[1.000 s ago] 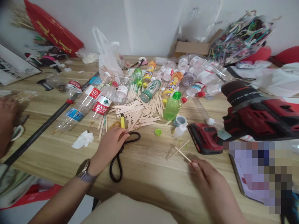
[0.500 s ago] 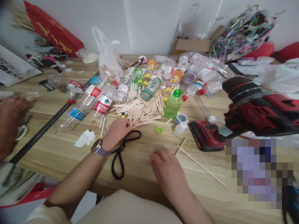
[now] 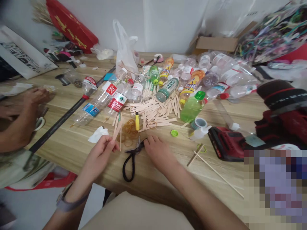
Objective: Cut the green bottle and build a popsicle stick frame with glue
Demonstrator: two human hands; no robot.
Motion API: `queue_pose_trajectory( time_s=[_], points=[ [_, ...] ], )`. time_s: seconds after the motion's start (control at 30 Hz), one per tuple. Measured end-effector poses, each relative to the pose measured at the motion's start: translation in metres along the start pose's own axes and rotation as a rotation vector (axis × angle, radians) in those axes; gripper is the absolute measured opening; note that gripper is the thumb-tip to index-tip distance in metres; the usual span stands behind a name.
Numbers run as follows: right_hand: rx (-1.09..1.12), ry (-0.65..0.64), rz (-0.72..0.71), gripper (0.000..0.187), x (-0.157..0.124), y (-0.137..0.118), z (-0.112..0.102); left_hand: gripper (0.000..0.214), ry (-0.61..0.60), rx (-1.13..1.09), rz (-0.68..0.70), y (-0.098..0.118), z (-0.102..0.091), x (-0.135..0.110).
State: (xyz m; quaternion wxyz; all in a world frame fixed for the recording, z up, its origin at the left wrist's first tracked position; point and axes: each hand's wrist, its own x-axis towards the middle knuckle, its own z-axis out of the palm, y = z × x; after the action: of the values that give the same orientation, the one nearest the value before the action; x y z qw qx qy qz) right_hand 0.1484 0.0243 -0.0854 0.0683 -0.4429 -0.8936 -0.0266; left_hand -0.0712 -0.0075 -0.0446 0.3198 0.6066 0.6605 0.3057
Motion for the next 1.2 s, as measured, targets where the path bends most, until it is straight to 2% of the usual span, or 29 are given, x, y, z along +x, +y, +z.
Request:
queue_pose_trajectory(
  time_s=[0.1,0.17,0.27,0.33,0.4,0.47,0.53,0.67,0.8,0.87,0.97,1.03,1.1,1.13,1.2],
  points=[
    [-0.005,0.060,0.041,0.026,-0.026,0.008,-0.006,0.028,0.047,-0.137,-0.094,-0.008,0.005,-0.020],
    [-0.003,0.121,0.094,0.026,-0.044,0.013,-0.011,0.030,0.005,-0.249,-0.129,-0.005,0.009,-0.030],
    [0.016,0.218,0.181,0.021,-0.063,0.019,-0.018,0.032,-0.188,-0.394,-0.057,0.007,0.020,-0.037],
    [0.043,0.267,0.215,0.020,-0.070,0.019,-0.022,0.034,-0.383,-0.447,-0.006,0.015,0.029,-0.036],
    [0.077,0.310,0.233,0.022,-0.072,0.018,-0.025,0.037,-0.609,-0.530,-0.038,0.022,0.041,-0.033],
    [0.112,0.354,0.255,0.024,-0.072,0.015,-0.026,0.041,-0.736,-0.663,-0.106,0.026,0.052,-0.031],
    [0.139,0.402,0.293,0.026,-0.071,0.013,-0.024,0.043,-0.713,-0.762,-0.125,0.029,0.062,-0.030],
    [0.200,0.467,0.370,0.021,-0.068,0.005,-0.016,0.039,-0.566,-0.745,-0.041,0.036,0.074,-0.032],
    [0.326,0.523,0.435,0.018,-0.068,-0.003,-0.018,0.036,-0.448,-0.700,0.041,0.043,0.076,-0.032],
    [0.377,0.559,0.469,0.017,-0.069,-0.005,-0.025,0.036,-0.407,-0.697,0.031,0.044,0.075,-0.030],
    [0.682,0.501,0.494,0.015,-0.068,-0.009,-0.034,0.038,-0.363,-0.723,0.000,0.046,0.075,-0.029],
    [1.120,0.396,0.560,0.024,-0.065,-0.016,-0.035,0.041,-0.389,-0.754,0.016,0.046,0.076,-0.029],
    [1.588,0.305,0.693,0.042,-0.060,-0.023,-0.030,0.043,-0.503,-0.791,0.022,0.046,0.079,-0.030],
    [1.751,0.288,0.767,0.050,-0.058,-0.025,-0.026,0.044,-0.584,-0.802,0.019,0.045,0.081,-0.031],
    [1.947,0.292,0.887,0.054,-0.055,-0.026,-0.019,0.046,-0.722,-0.774,0.028,0.042,0.085,-0.032]
  ],
)
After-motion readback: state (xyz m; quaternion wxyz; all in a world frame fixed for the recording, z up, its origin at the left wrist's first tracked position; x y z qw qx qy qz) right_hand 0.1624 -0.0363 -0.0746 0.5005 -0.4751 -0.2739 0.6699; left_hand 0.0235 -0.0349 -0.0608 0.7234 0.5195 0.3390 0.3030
